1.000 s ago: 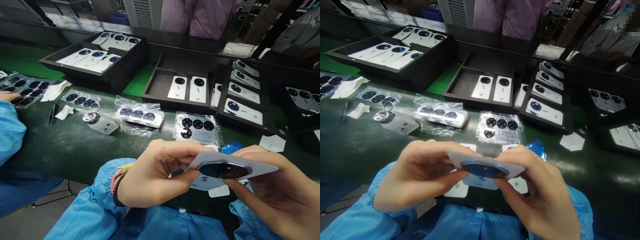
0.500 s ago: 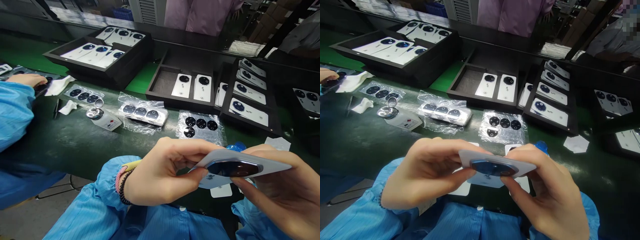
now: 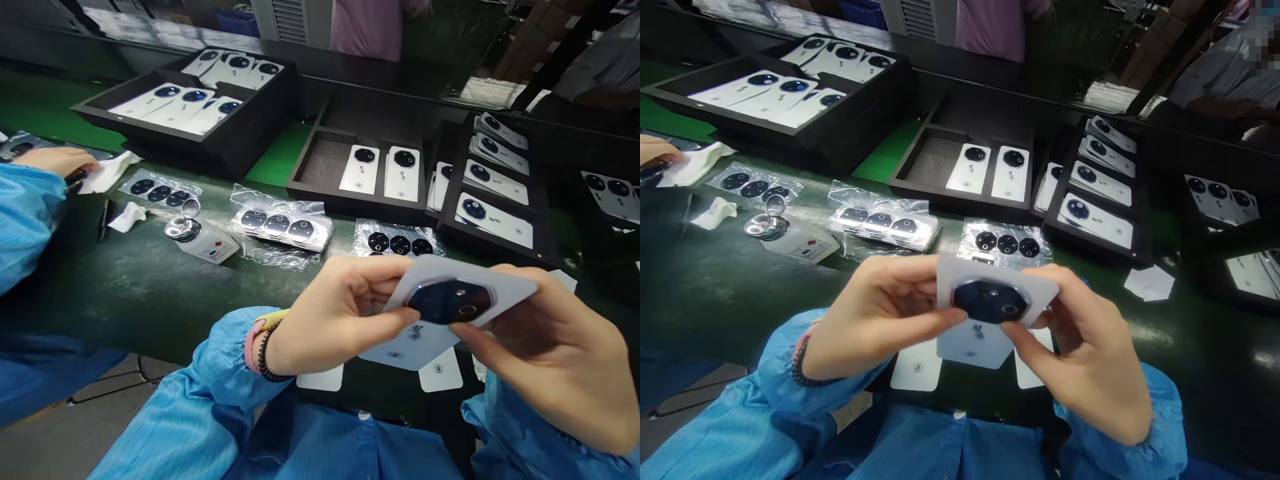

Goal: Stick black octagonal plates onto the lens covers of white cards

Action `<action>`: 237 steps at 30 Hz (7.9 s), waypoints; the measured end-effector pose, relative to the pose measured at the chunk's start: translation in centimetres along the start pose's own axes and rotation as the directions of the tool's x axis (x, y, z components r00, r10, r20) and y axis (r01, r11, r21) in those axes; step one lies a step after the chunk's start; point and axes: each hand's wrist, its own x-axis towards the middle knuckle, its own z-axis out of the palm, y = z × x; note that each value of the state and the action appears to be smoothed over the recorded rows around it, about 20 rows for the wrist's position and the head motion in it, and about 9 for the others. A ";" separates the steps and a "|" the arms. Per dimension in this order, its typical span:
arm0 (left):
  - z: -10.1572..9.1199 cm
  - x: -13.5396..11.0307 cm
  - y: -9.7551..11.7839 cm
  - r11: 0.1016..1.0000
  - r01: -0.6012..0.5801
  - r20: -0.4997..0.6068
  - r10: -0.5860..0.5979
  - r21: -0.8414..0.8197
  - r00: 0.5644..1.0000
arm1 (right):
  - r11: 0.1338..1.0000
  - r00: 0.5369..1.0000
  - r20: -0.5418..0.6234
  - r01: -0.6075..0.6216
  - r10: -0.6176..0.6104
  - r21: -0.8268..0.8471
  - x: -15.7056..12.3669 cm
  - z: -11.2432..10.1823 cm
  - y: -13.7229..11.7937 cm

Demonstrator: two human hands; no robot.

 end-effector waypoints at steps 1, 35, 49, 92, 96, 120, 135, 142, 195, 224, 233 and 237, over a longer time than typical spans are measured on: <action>-0.1 0.3 -0.1 1.000 0.016 0.010 -0.016 -0.010 1.000 | 1.000 1.000 -0.008 -0.017 0.017 0.020 0.1 0.1 0.1; -5.9 -8.5 -14.3 0.195 -0.551 0.523 0.175 0.812 0.834 | 0.605 0.998 0.064 0.061 -0.017 -0.794 -3.0 4.3 11.4; -3.9 -6.4 -15.9 0.066 -0.667 0.640 0.227 0.742 0.735 | 0.690 0.981 0.138 0.007 0.134 -0.723 4.7 4.9 13.4; -9.0 -1.8 -11.2 0.908 0.164 -0.033 -0.164 0.387 0.986 | 0.921 0.910 0.178 -0.387 0.374 0.045 5.0 7.4 8.9; -8.8 -1.5 -11.1 0.941 0.252 -0.026 -0.253 0.225 0.967 | 0.927 0.910 0.224 -0.369 0.348 0.061 4.7 8.5 9.1; -9.3 -3.1 -12.7 0.578 -0.203 0.120 0.178 0.790 0.977 | 0.918 0.913 0.115 -0.396 0.392 0.012 3.5 8.6 10.9; -6.9 -5.9 -15.2 -0.131 -0.584 0.596 0.261 0.801 0.759 | 0.927 0.893 0.247 -0.358 0.375 -0.113 2.5 9.6 12.6; -6.9 -5.9 -15.2 -0.099 -0.601 0.602 0.277 0.793 0.749 | 0.931 0.900 0.245 -0.335 0.362 -0.145 2.4 9.9 12.7; -6.8 -6.0 -15.3 -0.150 -0.570 0.588 0.280 0.808 0.759 | 0.908 0.957 0.283 0.055 0.071 -0.415 1.4 10.0 13.0; -6.6 -6.8 -15.8 -0.119 -0.558 0.568 0.267 0.821 0.779 | 0.606 0.864 0.474 0.470 -0.168 -0.642 0.3 10.9 12.2; -6.6 -6.6 -15.7 -0.174 -0.564 0.590 0.262 0.808 0.764 | 0.544 0.850 0.494 0.505 -0.181 -0.670 0.2 11.0 11.8; -6.4 -6.6 -15.6 -0.204 -0.564 0.600 0.256 0.800 0.758 | 0.504 0.843 0.500 0.526 -0.199 -0.685 0.0 11.3 11.8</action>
